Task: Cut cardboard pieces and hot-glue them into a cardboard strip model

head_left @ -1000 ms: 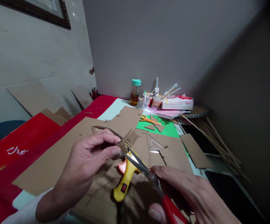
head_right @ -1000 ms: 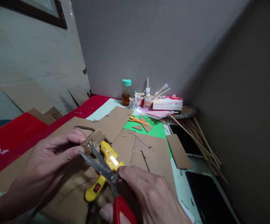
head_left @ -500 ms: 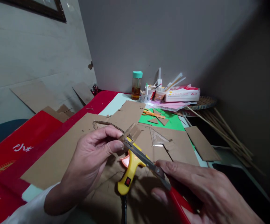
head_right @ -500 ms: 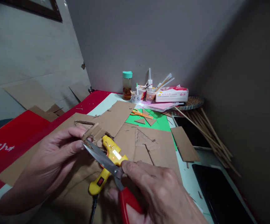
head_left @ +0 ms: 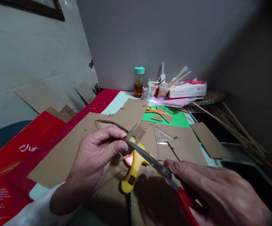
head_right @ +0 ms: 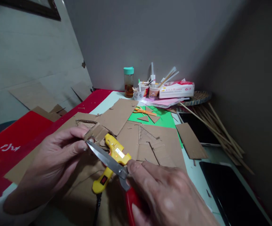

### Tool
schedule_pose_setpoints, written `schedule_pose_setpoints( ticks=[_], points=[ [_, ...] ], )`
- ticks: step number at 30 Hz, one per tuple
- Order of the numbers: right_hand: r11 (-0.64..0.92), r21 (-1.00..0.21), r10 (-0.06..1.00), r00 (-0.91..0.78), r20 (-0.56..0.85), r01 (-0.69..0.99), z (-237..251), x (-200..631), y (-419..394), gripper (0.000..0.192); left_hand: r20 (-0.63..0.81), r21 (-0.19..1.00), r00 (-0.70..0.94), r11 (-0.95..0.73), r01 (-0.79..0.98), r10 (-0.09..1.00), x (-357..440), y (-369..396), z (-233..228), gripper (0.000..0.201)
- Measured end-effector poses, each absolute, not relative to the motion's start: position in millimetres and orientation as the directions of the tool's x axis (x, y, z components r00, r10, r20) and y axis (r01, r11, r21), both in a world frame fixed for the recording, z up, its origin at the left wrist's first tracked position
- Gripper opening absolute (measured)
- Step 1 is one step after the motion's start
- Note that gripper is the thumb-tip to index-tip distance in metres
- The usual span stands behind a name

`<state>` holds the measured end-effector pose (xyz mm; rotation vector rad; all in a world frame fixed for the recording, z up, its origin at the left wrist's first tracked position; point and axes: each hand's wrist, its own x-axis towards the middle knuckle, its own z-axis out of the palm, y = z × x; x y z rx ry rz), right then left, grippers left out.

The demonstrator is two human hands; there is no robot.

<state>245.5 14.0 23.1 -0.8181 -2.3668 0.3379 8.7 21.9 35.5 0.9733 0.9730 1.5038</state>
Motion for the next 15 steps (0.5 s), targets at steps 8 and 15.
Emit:
schedule_pose_setpoints(
  ticks=[8,15],
  points=[
    [0.771,-0.424,0.634,-0.635,0.441,0.476,22.1,244.7,14.2,0.019,0.068,0.911,-0.045,-0.081,-0.405,0.997,10.5,24.6,33.1,0.011],
    [0.715,-0.500,0.688,-0.619,0.379,0.488,24.4,244.2,7.3,0.024,0.074,0.929,-0.089,-0.101,-0.355,0.993,10.0,28.8,32.9,0.016]
  ],
)
